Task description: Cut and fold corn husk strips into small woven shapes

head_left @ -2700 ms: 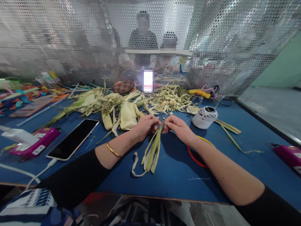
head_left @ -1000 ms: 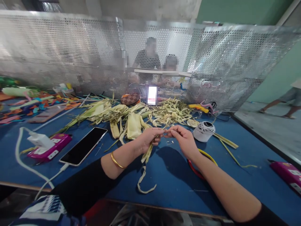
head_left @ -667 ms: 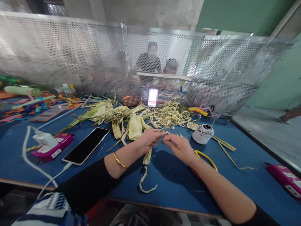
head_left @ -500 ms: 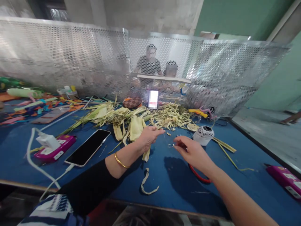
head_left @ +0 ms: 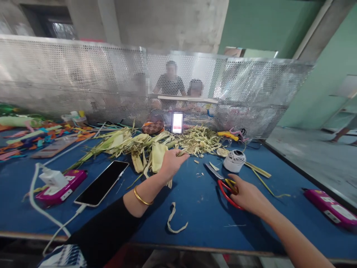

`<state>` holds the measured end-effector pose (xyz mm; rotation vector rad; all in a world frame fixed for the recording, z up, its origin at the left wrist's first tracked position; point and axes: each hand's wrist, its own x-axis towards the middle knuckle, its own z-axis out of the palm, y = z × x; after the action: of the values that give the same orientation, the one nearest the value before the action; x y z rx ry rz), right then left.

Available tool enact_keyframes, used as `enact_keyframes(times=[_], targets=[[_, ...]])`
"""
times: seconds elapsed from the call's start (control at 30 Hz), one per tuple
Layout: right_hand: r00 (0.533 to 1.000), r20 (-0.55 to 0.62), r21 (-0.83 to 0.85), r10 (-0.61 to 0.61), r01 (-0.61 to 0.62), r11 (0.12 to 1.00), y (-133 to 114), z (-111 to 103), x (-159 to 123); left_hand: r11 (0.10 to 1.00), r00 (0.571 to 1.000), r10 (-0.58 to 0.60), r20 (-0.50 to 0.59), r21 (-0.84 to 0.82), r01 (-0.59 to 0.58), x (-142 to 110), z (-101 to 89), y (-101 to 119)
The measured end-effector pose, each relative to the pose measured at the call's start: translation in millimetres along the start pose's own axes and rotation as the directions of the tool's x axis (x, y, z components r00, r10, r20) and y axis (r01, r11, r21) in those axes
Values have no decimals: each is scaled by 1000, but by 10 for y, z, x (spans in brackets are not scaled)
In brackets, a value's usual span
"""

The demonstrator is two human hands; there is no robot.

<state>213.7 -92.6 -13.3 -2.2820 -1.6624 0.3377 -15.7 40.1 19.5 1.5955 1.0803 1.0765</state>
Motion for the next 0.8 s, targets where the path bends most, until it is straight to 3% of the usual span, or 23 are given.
enact_keyframes(times=[0.07, 0.1, 0.17, 0.23, 0.27, 0.37, 0.47, 0.8], targets=[[997, 71, 390, 20, -46, 920, -44, -11, -38, 998, 999, 37, -27, 54, -35, 13, -18, -1], [993, 120, 600, -8, -66, 797, -82, -10, -75, 995, 998, 55, -43, 83, -52, 20, -24, -4], [973, 172, 906, -154, -95, 413, -193, 8, -161, 986, 993, 94, -68, 144, -83, 32, -30, -11], [943, 184, 982, -278, -163, 98, -335, 37, -239, 975, 988, 129, -80, 193, -111, 39, -30, -21], [927, 209, 975, -312, -223, -9, -412, 53, -268, 970, 986, 145, -85, 210, -124, 41, -31, -25], [880, 283, 899, -381, -382, -215, -638, 95, -317, 954, 977, 180, -113, 262, -145, 53, -37, -37], [842, 269, 849, -468, -437, -298, -813, 129, -340, 944, 971, 197, -132, 292, -152, 76, -50, -54], [789, 218, 846, -574, -446, -291, -1020, 217, -347, 907, 955, 259, -145, 377, -189, 87, -49, -85]])
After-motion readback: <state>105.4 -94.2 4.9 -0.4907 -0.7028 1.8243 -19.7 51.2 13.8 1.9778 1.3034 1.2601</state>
